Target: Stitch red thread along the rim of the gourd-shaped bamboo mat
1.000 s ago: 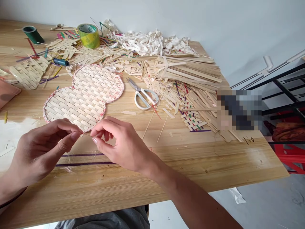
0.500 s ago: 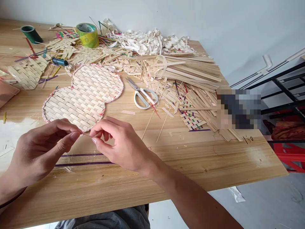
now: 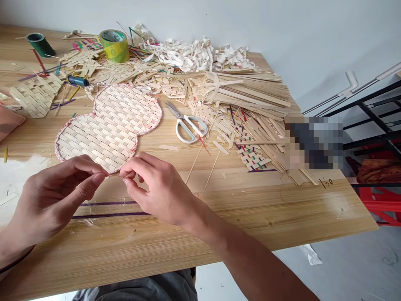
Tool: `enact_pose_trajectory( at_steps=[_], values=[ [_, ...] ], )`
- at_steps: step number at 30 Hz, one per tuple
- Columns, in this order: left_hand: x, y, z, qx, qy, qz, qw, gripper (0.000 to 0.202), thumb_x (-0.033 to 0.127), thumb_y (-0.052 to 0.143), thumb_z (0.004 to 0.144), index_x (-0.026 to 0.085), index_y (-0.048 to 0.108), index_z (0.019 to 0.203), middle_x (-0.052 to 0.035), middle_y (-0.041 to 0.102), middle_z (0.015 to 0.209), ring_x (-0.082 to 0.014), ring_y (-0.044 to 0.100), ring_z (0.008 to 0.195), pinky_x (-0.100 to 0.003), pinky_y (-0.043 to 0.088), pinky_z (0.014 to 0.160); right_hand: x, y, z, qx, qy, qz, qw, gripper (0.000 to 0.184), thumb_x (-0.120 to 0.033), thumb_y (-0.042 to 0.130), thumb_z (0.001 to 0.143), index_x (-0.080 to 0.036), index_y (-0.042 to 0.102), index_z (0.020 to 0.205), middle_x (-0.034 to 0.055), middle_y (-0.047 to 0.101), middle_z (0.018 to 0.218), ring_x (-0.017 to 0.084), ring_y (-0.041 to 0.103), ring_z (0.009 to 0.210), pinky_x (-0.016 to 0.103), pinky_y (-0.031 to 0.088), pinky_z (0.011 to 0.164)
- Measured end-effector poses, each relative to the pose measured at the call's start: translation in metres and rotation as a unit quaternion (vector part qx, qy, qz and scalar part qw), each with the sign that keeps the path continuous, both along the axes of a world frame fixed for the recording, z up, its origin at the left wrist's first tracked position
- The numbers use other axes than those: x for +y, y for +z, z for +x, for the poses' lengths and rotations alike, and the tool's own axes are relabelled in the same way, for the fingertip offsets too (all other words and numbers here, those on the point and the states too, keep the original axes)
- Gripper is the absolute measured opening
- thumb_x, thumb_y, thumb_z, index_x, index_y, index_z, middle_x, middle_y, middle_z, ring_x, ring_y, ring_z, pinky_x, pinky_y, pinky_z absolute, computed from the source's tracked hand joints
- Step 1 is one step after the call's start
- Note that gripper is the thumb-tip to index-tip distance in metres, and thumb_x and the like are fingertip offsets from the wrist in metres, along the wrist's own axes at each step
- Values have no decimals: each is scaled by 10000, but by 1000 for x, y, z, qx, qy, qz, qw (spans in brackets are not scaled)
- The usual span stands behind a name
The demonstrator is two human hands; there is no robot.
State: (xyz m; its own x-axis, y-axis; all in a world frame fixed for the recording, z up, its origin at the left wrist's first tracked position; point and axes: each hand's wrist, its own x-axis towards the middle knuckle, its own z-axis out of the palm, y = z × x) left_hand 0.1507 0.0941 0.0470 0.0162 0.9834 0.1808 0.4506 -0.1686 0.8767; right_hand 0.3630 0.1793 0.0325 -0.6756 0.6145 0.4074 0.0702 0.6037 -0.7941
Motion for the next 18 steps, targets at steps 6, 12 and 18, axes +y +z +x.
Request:
enact_pose_trajectory(
  at_steps=[6,12,18],
  values=[
    [-3,-7,4,6,-30,-14,999,119,241,641,1048,275,755,1050,25,720,896,-102,661,789,-208,499,701,-8,-3,-6,19,-33,-65,997,119,-68,627,943,-181,665,934,9,697,889,127,611,776,266,531,747],
    [-3,-9,7,-14,-4,-42,999,141,298,655,1052,243,782,1027,18,735,873,-104,659,753,-208,508,702,-12,-5,-10,27,-42,-116,992,63,-126,647,956,-182,675,951,13,727,915,121,614,756,262,530,725],
    [-3,-8,7,-18,15,-71,997,183,349,659,1048,237,804,1038,4,738,864,-122,673,766,-218,520,705,-15,-7,-11,35,-38,-109,993,70,-125,669,938,-191,647,934,-4,703,870,113,601,738,250,517,715]
  ],
)
